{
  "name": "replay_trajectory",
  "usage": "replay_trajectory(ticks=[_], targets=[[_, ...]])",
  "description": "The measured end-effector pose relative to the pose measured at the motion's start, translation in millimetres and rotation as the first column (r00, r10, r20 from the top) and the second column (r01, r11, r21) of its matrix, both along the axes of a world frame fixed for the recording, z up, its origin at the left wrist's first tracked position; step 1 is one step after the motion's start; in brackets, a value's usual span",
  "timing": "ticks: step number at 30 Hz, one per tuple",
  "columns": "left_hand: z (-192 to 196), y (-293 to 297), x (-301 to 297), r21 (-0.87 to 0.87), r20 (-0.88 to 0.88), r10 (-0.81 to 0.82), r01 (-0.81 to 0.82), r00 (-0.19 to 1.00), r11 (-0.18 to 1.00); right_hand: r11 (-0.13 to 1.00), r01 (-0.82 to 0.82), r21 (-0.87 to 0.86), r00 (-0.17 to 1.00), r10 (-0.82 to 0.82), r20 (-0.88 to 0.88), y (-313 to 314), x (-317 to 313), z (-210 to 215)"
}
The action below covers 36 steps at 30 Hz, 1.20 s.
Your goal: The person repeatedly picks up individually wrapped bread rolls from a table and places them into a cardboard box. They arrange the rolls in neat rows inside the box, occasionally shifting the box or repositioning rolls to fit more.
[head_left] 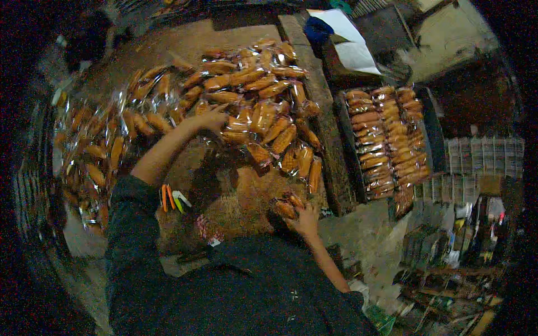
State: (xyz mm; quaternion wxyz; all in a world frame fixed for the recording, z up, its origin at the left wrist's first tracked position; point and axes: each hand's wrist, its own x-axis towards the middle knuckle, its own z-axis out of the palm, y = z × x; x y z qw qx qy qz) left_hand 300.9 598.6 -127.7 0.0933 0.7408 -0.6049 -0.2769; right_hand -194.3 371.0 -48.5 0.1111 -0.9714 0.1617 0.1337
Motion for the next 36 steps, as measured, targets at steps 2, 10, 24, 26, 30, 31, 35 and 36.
replay_trajectory(ticks=[2,10,24,26,30,31,35,36], targets=[[20,-12,18,0.389,-0.152,0.054,0.009,0.987,0.921,0.981,0.129,0.144,0.991,-0.131,0.008,-1,-3,3],[89,-33,-4,0.582,-0.364,0.265,-0.004,0.893,0.813,0.900,0.210,0.382,0.959,-0.264,0.097,1,-4,-8],[90,3,-333,0.639,-0.764,-0.158,-0.768,-0.625,-0.051,0.811,-0.298,0.503,0.954,0.269,0.131,-53,23,-9],[89,4,-371,0.713,-0.701,-0.170,-0.684,-0.693,-0.153,0.857,-0.353,0.375,0.933,0.350,0.079,-60,32,-6],[118,42,-424,0.377,-0.654,0.689,-0.924,-0.312,-0.061,0.914,-0.307,0.265,0.942,0.332,-0.054,-68,44,-3],[123,45,-427,0.319,-0.669,0.715,-0.947,-0.201,0.032,0.910,-0.351,0.223,0.932,0.363,-0.015,-68,45,-4],[123,47,-382,0.138,-0.366,0.859,-0.892,0.357,0.430,0.887,-0.430,0.170,0.882,0.453,-0.129,-69,47,-18],[116,42,-356,0.080,-0.267,0.772,-0.785,0.577,0.614,0.896,-0.423,0.134,0.897,0.435,-0.076,-67,46,-24]])
